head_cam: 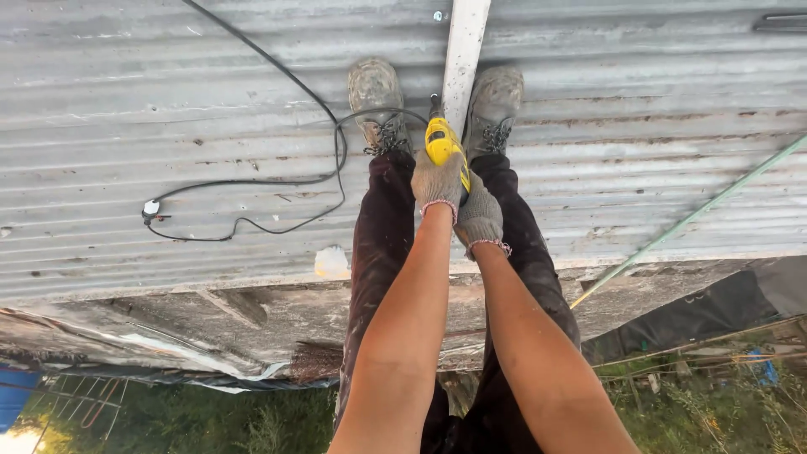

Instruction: Using a power drill to fasten screws into a corrugated metal roof to secure a strip.

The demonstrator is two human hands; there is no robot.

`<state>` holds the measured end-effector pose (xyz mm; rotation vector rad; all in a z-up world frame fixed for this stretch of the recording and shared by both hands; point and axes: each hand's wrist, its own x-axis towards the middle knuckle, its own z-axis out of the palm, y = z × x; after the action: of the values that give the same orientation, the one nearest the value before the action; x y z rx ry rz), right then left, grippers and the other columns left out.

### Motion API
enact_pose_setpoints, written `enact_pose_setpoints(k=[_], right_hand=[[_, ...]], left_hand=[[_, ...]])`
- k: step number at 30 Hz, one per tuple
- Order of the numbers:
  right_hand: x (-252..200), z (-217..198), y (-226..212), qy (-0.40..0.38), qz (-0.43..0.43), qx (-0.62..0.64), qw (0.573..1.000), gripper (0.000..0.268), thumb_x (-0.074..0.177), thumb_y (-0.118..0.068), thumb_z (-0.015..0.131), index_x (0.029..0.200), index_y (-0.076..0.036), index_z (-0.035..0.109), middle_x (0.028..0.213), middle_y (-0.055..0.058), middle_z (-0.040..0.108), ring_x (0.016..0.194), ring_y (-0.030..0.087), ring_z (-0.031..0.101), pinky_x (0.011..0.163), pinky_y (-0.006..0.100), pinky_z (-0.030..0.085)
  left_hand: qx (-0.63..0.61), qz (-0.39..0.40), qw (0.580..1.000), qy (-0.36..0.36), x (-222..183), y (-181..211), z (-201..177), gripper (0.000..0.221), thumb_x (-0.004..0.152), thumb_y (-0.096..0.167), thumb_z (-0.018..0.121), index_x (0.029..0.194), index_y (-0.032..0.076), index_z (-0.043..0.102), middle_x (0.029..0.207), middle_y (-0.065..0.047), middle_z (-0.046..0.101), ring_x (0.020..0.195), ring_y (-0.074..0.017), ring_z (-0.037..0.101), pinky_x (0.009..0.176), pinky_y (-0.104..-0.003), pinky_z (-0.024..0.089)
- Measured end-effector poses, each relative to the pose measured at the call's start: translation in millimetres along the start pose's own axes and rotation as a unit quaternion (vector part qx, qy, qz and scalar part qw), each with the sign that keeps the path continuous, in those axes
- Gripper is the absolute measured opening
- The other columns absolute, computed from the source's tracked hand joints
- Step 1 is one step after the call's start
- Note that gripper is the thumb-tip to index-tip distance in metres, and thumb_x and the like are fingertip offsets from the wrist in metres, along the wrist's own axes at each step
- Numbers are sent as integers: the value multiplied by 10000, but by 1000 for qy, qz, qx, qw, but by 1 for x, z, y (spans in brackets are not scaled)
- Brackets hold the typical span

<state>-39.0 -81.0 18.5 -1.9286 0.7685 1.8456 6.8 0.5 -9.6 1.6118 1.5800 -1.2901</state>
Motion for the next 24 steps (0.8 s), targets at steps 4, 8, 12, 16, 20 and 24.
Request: enact_pose_setpoints(k=[4,8,12,16,20,24], right_hand=[[-2,-7,-7,6,-4,-2,1000,569,969,-444,544,1462,-169,483,1224,236,707,1211,436,646,1026,569,524],[-11,-17,-16,-2,-4,-1,1000,590,971,-439,554,1485,-163,464,1270,240,686,1248,439,623,1052,562,510],[-17,-31,-29,-8,3,-17,1000,627,956,-490,567,1511,-231,431,1325,182,671,1287,388,606,1079,531,505],[-12,-25,-25,-8,-6,27,1000,633,968,-399,563,1537,-169,408,1360,243,639,1318,439,572,1106,547,482],[-2,-14,-17,-24,12,23,999,668,949,-465,573,1540,-211,392,1377,203,625,1333,405,561,1131,531,468],[6,-18,-20,-12,3,44,999,683,941,-423,595,1547,-196,378,1379,217,618,1329,420,562,1129,539,466]], left_hand=[[2,7,1000,1,5,0,3,680,765,423,745,1353,106,615,1249,-182,702,1224,-382,657,994,-496,560],[-5,-1,1000,1,8,-2,6,682,741,452,749,1333,138,622,1237,-156,707,1225,-363,658,994,-483,560],[-31,-17,999,-1,33,-16,16,723,707,480,756,1342,158,626,1256,-142,707,1242,-347,650,1006,-461,556],[-35,-8,999,-3,6,6,-2,657,698,446,736,1283,160,651,1231,-143,711,1233,-342,654,1007,-467,549],[-24,-29,999,-10,7,7,-3,679,717,426,738,1327,148,630,1250,-145,706,1229,-345,659,1007,-458,554],[-25,-34,999,-8,9,3,0,667,723,415,743,1332,167,632,1239,-132,706,1217,-330,669,989,-446,567]])
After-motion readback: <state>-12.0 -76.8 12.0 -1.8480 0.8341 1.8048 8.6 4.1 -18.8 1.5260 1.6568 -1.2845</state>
